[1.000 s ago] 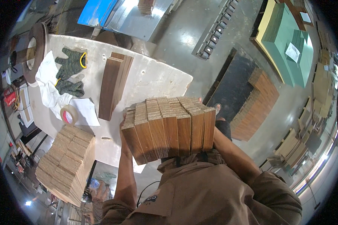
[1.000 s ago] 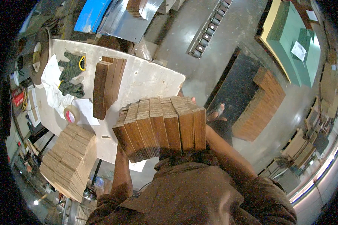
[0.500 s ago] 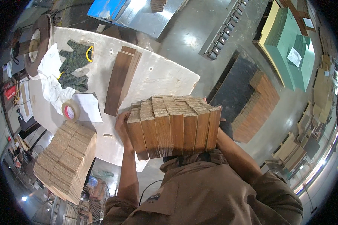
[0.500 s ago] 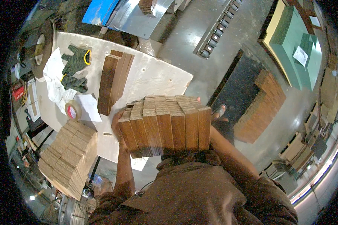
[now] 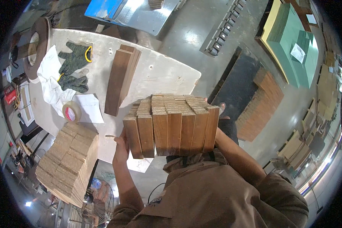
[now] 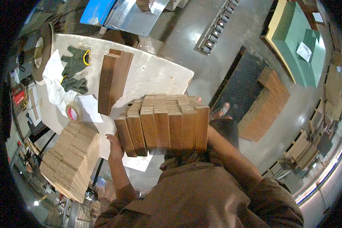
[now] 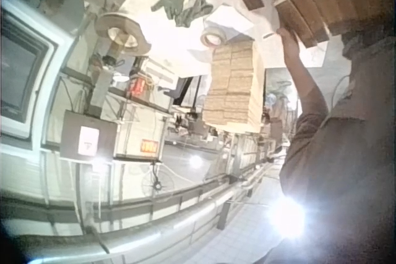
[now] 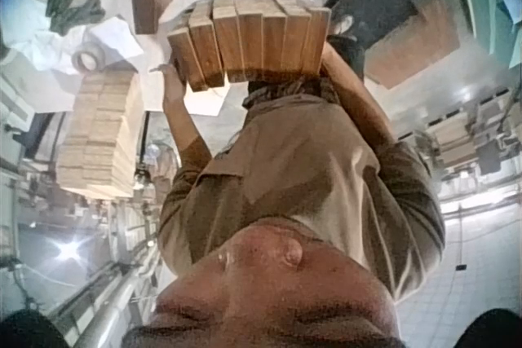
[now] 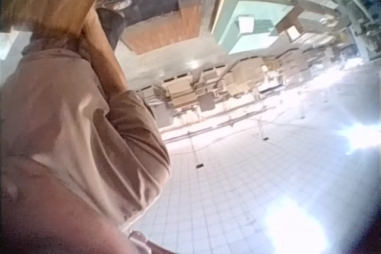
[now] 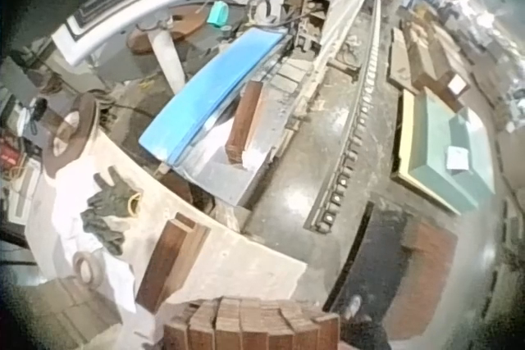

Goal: The person operates a woodworking machine to process small rectangular wooden blocks. They repeatedly pick up blocks from a stack, feed them into the machine, and retrieve the processed pieces. The person then stacks the finished blocks on a nearby table.

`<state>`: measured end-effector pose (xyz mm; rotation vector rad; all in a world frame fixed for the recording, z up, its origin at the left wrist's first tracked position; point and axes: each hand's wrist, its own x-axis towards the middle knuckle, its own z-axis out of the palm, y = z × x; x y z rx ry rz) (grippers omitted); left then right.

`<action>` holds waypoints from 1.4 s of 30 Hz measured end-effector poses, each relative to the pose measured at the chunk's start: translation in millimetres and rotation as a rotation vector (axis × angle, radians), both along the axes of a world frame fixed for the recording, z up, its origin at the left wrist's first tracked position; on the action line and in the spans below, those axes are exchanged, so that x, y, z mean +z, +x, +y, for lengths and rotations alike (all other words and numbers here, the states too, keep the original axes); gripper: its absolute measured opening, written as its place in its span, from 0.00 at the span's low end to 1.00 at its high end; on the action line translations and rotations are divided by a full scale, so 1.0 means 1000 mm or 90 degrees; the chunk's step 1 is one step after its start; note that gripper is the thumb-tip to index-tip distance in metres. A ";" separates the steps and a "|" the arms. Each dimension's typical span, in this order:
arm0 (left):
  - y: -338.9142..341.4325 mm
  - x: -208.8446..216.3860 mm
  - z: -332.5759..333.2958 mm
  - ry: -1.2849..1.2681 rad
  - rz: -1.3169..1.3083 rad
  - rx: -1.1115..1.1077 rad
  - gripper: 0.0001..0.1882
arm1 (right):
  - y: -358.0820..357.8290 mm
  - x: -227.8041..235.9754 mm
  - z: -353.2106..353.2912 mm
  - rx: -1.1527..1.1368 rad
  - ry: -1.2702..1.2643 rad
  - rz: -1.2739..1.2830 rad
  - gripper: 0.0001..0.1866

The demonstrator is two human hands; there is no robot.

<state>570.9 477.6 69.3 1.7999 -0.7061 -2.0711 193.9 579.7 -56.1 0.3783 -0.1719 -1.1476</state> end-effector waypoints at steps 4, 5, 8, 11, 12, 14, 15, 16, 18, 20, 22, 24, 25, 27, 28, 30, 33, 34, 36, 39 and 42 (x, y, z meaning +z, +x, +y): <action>0.002 -0.004 0.011 0.020 -0.026 0.060 0.50 | 0.011 0.005 -0.003 -0.043 -0.026 -0.072 0.50; 0.001 -0.005 0.013 0.021 -0.054 0.075 0.47 | 0.012 0.005 -0.003 -0.048 -0.029 -0.085 0.51; -0.004 -0.005 0.016 0.025 -0.166 0.101 0.39 | 0.012 0.007 -0.002 -0.049 0.012 -0.044 0.53; 0.012 -0.014 0.016 0.030 0.035 0.108 0.40 | 0.013 0.017 -0.003 -0.031 0.122 0.098 0.55; 0.014 -0.017 0.017 0.030 0.021 0.113 0.41 | 0.015 0.021 -0.005 -0.015 0.174 0.173 0.56; 0.017 -0.021 0.018 0.031 -0.007 0.122 0.43 | 0.017 0.033 -0.011 0.040 0.290 0.326 0.57; 0.016 -0.020 0.014 0.039 -0.061 0.122 0.44 | 0.021 0.039 -0.015 0.059 0.331 0.374 0.58; 0.013 -0.017 0.013 0.039 -0.071 0.117 0.46 | 0.024 0.044 -0.021 0.083 0.382 0.426 0.59; 0.003 -0.003 0.003 0.030 -0.085 0.104 0.47 | 0.031 0.051 -0.030 0.119 0.443 0.478 0.60; 0.005 -0.003 0.000 0.009 -0.092 0.089 0.46 | 0.035 0.055 -0.034 0.130 0.458 0.500 0.60; 0.022 -0.023 0.005 -0.016 -0.021 0.094 0.46 | 0.037 0.050 -0.031 0.117 0.425 0.497 0.59; 0.023 -0.022 0.004 0.004 -0.055 0.100 0.48 | 0.040 0.027 -0.024 0.079 0.362 0.475 0.58; 0.022 -0.021 0.003 0.004 -0.054 0.100 0.48 | 0.042 0.014 -0.017 0.056 0.322 0.458 0.58; 0.023 -0.021 0.001 0.005 -0.070 0.102 0.48 | 0.045 0.026 -0.026 0.014 0.317 0.509 0.58; 0.022 -0.020 0.001 0.005 -0.086 0.104 0.48 | 0.046 0.030 -0.029 0.008 0.329 0.522 0.58; 0.021 -0.018 0.000 0.012 -0.109 0.118 0.48 | 0.046 0.032 -0.029 0.013 0.364 0.535 0.57; 0.021 -0.017 -0.004 0.010 -0.105 0.132 0.46 | 0.048 0.031 -0.025 0.046 0.436 0.533 0.55; 0.021 -0.018 -0.005 -0.007 -0.090 0.123 0.46 | 0.048 0.031 -0.023 0.059 0.460 0.532 0.55; 0.026 -0.019 -0.008 -0.034 -0.075 0.112 0.45 | 0.051 0.029 -0.017 0.079 0.446 0.493 0.56; 0.029 -0.019 -0.012 -0.028 -0.087 0.116 0.44 | 0.056 0.023 -0.013 0.075 0.419 0.459 0.56; 0.027 -0.010 -0.022 0.031 -0.101 0.113 0.46 | 0.061 0.023 -0.012 0.072 0.442 0.446 0.57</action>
